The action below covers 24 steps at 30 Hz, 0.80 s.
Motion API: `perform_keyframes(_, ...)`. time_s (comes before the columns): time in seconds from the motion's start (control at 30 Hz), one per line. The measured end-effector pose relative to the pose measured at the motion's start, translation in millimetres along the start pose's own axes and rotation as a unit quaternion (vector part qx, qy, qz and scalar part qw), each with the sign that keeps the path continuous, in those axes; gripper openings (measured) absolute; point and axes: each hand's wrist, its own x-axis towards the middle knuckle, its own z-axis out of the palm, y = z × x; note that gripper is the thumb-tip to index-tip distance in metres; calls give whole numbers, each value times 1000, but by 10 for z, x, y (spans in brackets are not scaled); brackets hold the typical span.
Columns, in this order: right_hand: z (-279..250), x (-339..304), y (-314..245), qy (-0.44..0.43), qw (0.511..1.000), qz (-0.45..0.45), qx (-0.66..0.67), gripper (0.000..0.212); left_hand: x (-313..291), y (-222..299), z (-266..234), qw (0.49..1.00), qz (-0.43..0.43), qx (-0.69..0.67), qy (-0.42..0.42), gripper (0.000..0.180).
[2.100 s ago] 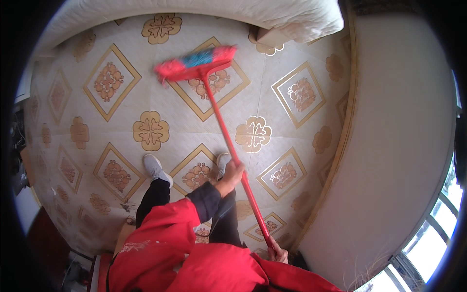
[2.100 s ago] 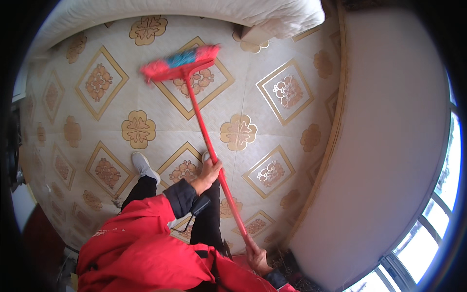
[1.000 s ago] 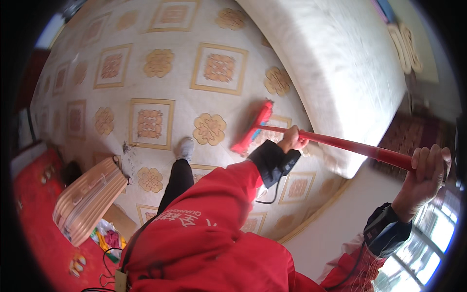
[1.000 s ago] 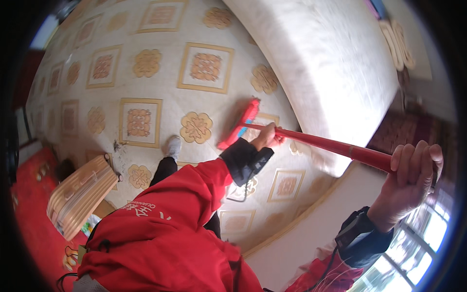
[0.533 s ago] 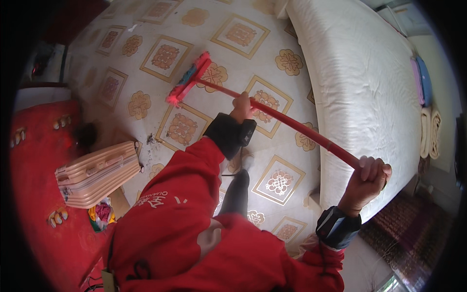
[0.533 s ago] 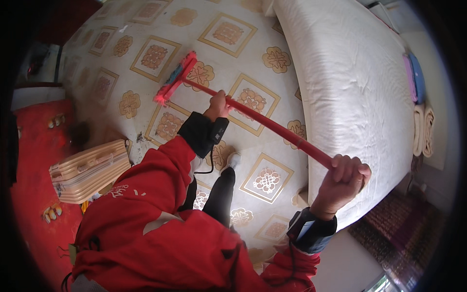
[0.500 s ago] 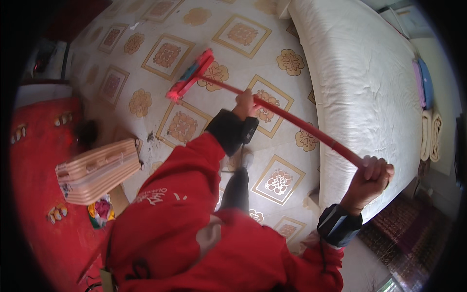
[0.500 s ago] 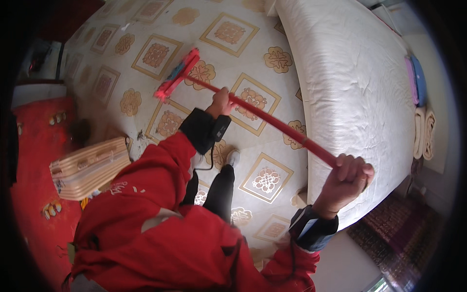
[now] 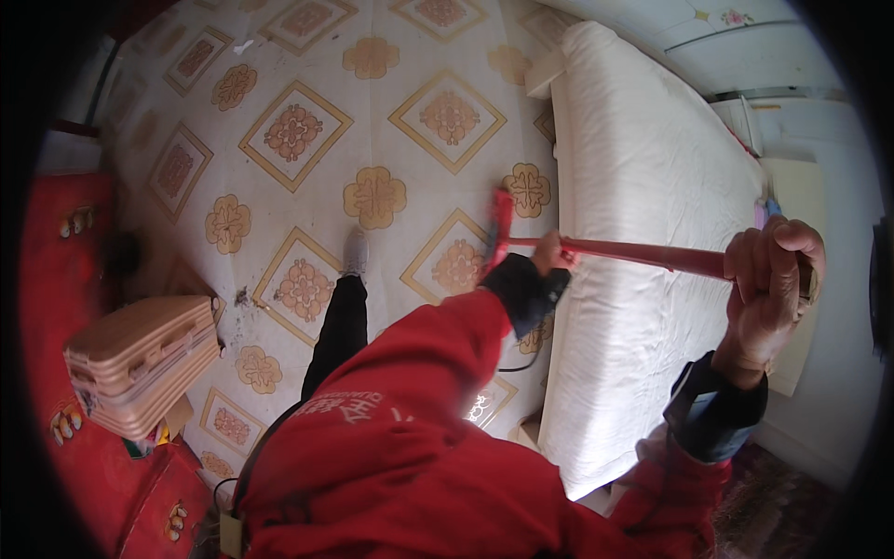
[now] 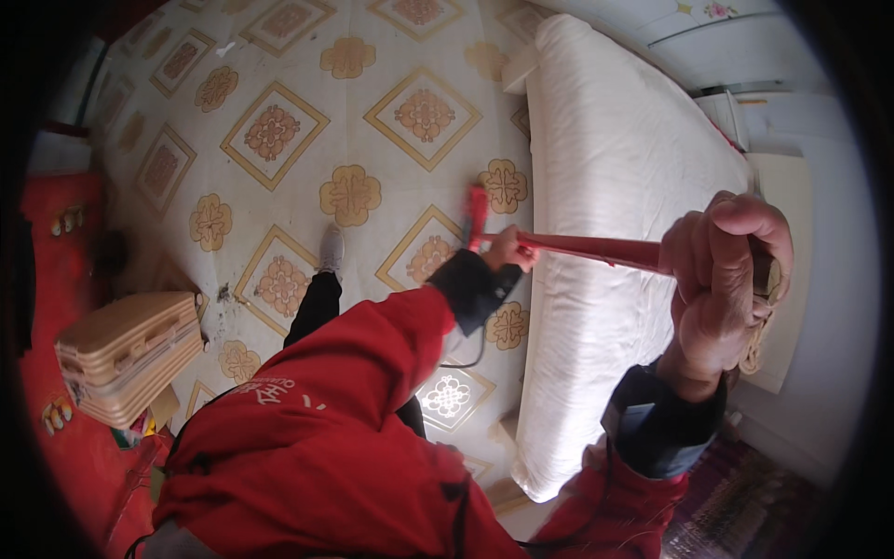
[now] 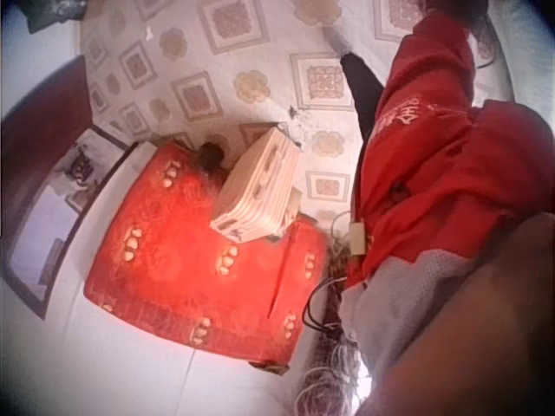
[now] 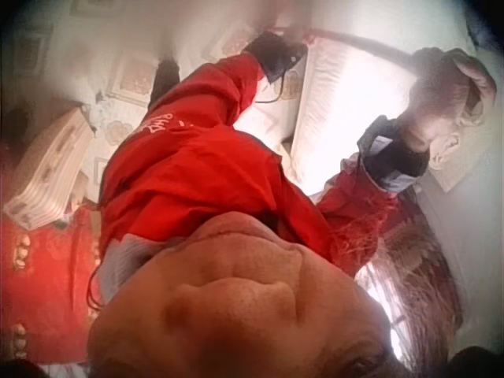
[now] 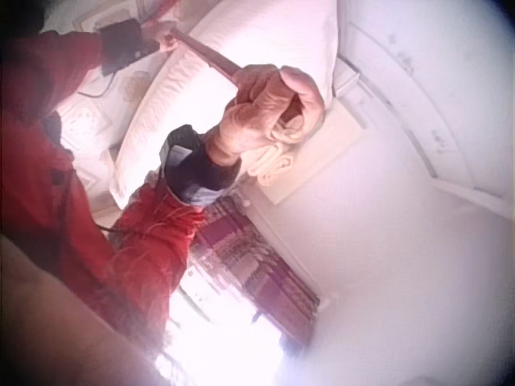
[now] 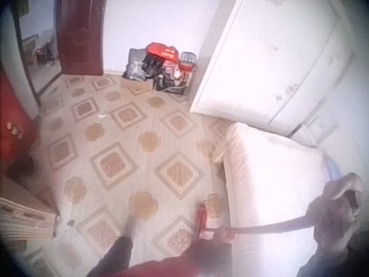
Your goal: The person sweeps a tiled floor with a red broom, moving around furniture and a bed to gather debris. They sweep near a door and along walls, occasionally adjusting their grip on the broom.
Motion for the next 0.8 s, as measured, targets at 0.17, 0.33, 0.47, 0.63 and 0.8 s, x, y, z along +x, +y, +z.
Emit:
perform_keyframes(0.17,467,1297,425,-24,994,-52,97,13,-375,1606,641,995,100,7,-16,22)
perform_keyframes(0.33,917,2015,824,34,980,-88,175,14,-1033,2964,1184,896,375,239,-6,21)
perform_keyframes(0.47,1047,2257,1032,83,974,-56,203,12,-1366,3609,1537,921,380,81,36,17)
perform_keyframes(0.63,870,2805,823,67,972,-81,210,13,-1335,3696,2243,940,331,73,-25,22)
perform_keyframes(0.8,778,3617,639,-43,983,-111,141,14,-800,3450,2974,964,246,32,-98,19)
